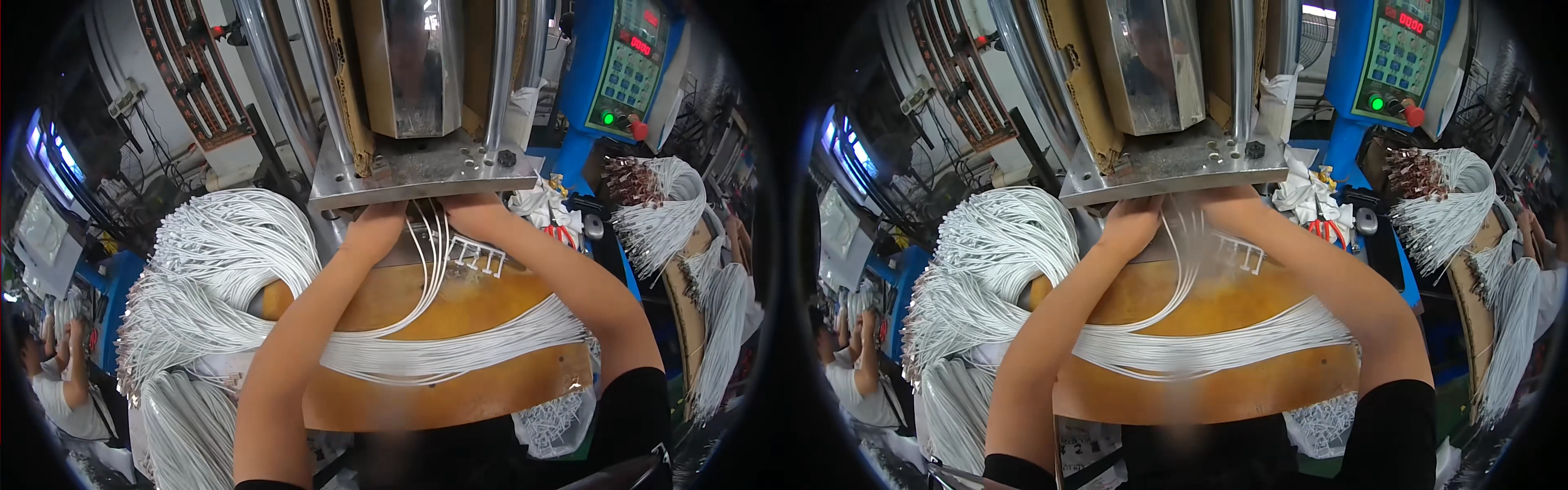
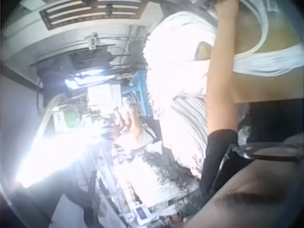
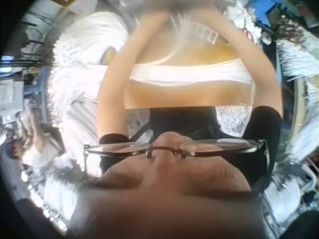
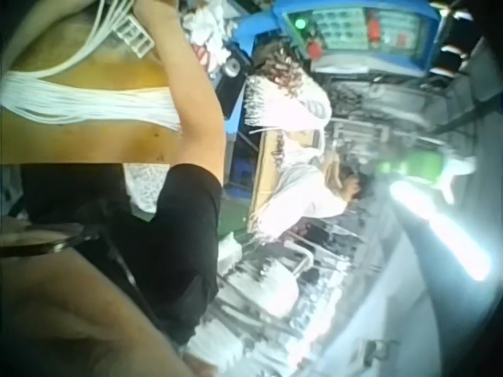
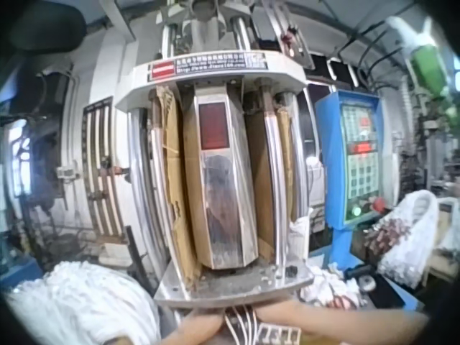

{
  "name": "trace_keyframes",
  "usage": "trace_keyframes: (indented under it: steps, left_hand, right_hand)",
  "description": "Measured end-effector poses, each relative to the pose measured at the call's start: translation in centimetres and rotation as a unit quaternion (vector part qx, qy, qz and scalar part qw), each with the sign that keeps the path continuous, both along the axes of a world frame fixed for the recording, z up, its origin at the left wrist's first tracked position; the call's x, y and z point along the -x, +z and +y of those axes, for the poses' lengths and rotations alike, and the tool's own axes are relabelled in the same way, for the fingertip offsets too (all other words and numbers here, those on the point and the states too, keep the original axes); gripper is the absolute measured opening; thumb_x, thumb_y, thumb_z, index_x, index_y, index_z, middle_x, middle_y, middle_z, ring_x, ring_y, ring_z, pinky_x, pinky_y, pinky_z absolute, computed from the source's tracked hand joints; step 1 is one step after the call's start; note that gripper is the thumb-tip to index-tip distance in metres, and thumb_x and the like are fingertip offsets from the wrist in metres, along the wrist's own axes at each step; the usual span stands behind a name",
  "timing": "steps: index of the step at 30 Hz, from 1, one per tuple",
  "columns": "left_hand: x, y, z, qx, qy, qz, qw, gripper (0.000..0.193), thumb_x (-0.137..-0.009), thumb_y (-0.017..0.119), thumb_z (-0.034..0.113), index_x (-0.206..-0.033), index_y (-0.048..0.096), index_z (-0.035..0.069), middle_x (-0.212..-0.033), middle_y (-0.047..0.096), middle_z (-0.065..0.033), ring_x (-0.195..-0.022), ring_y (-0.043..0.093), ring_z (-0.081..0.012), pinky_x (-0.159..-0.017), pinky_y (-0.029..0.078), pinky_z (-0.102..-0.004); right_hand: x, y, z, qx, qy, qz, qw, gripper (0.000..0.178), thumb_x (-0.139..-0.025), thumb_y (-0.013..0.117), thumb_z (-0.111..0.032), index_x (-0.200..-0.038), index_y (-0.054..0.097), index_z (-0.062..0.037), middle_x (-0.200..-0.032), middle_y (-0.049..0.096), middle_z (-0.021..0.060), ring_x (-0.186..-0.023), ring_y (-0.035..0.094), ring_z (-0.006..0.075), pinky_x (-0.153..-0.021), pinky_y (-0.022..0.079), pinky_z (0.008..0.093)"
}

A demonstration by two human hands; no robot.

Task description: The person aligns cable ends into a metal fixture by hand, loads them into a press machine, and removes the processed cables.

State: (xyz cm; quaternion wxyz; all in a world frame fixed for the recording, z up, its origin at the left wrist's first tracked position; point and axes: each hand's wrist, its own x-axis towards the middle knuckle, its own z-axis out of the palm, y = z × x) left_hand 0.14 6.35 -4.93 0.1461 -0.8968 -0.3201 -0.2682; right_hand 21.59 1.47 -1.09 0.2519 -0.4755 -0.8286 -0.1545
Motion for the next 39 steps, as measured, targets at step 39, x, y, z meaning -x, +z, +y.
trace_keyframes:
  steps: [39]
  left_hand:
    - [16.0, 2.4, -27.6, 0.189, -0.01, 0.127, 0.974, 0.049, -0.076, 0.07, 0.013, -0.124, 0.06, 0.006, -0.133, 0.054, -0.0137, -0.125, 0.051, -0.0333, -0.107, 0.039, -0.0481]
  right_hand:
    - [-3.1, -0.4, -31.7, 0.239, -0.096, -0.048, 0.965, 0.079, -0.065, 0.075, -0.021, -0.136, 0.047, -0.0043, -0.147, 0.039, 0.0209, -0.139, 0.031, 0.0443, -0.113, 0.022, 0.057]
